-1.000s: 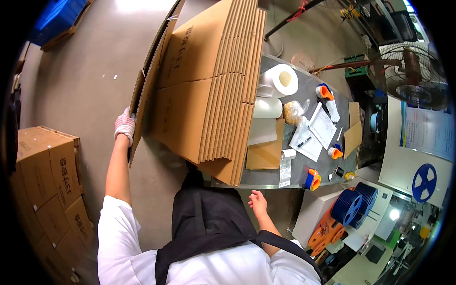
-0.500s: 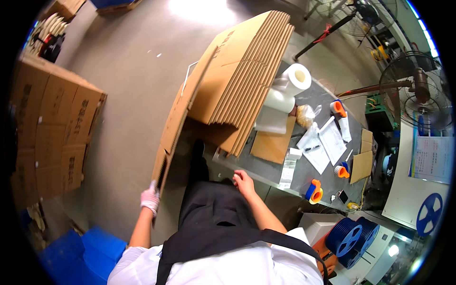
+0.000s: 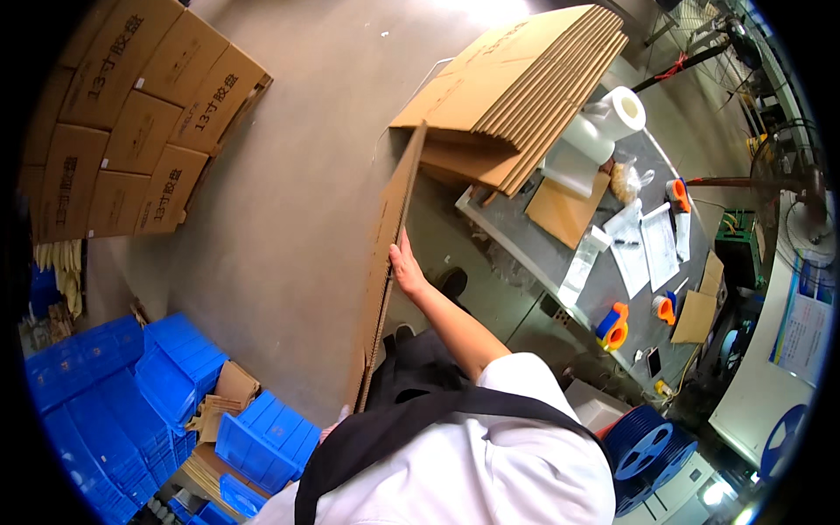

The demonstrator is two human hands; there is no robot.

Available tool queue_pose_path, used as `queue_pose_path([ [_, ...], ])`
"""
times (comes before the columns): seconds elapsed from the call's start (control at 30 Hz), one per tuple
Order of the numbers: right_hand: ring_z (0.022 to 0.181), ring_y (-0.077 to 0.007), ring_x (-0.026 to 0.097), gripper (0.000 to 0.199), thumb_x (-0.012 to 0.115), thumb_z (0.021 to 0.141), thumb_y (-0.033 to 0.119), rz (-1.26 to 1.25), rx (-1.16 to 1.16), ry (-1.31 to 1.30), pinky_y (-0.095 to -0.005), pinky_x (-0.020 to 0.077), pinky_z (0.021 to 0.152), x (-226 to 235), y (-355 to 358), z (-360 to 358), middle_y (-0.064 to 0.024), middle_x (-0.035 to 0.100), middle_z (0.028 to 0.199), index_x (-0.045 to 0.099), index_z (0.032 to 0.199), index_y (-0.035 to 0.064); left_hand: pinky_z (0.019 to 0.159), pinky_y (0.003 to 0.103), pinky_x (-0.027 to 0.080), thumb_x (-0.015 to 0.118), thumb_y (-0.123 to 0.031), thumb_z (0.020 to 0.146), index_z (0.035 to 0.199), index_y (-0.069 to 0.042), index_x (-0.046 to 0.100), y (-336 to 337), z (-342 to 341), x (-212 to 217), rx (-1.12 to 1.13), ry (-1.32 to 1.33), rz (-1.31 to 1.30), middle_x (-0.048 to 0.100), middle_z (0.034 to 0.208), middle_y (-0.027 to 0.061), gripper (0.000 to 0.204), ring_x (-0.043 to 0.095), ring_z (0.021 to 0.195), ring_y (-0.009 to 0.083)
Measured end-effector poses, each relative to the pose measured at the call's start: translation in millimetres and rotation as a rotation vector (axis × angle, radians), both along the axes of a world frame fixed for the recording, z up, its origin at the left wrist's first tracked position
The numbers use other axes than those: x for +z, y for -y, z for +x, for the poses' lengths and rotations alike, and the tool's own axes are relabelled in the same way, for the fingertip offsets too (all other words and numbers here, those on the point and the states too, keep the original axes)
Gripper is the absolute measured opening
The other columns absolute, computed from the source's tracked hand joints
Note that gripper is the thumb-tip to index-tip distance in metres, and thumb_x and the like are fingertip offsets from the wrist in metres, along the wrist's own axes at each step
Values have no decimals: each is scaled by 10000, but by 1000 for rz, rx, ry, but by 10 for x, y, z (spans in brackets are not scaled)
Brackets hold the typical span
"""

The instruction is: The person assembles cardboard boxes using a tape dispenser and then wipes blue plastic reels with a cloth before placing them inside the boxes.

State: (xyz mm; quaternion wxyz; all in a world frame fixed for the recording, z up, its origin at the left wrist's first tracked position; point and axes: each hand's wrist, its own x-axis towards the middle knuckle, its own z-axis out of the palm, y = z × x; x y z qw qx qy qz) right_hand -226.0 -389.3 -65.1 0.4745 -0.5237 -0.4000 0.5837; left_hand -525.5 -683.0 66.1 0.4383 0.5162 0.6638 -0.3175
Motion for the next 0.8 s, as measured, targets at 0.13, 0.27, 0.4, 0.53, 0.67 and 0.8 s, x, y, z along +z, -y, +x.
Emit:
queue_pose_path([
  [0.13,1333,-243,258,668,423,953,311,21,-36,98,-303,208,1075,50,234,-108,-179,292,1431,80,1442,12,696,493,469,481,-418,870,1365,-184,372,131,37,150,86,73,244,610,793,274,558,597,755,439],
  [0.27,757,-372,608,804,536,779,150,-83,54,595,-421,473,684,363,298,141,-254,607,919,93,1447,95,718,490,460,539,-388,860,1325,-175,433,183,-309,110,248,122,314,601,836,286,522,579,801,448],
  [0.4,771,-393,598,773,523,767,121,92,-24,787,-436,469,693,521,919,443,-255,598,890,149,1443,135,666,492,453,585,-328,852,1353,-184,399,60,-1029,7,164,127,720,609,744,252,553,567,679,430],
  [0.53,779,-440,578,760,505,777,126,-118,71,860,-486,456,691,1187,1847,652,-283,590,864,131,1439,119,612,431,461,622,-169,841,1312,-119,460,-699,-1613,207,131,270,1111,635,738,192,501,570,580,301],
  [0.67,749,-433,573,729,492,779,99,-191,122,1054,-488,456,663,1341,2987,1119,-268,584,857,176,1433,155,617,375,470,604,-172,863,1256,-42,500,-1681,-1239,154,428,67,888,636,778,179,427,551,598,225],
  [0.8,874,-412,584,722,484,766,63,-304,94,1085,-467,482,720,1459,4053,1299,-246,562,1101,205,1423,168,708,377,475,575,-178,880,1262,-21,482,-2133,-755,-662,347,136,1237,635,963,208,424,587,740,264],
])
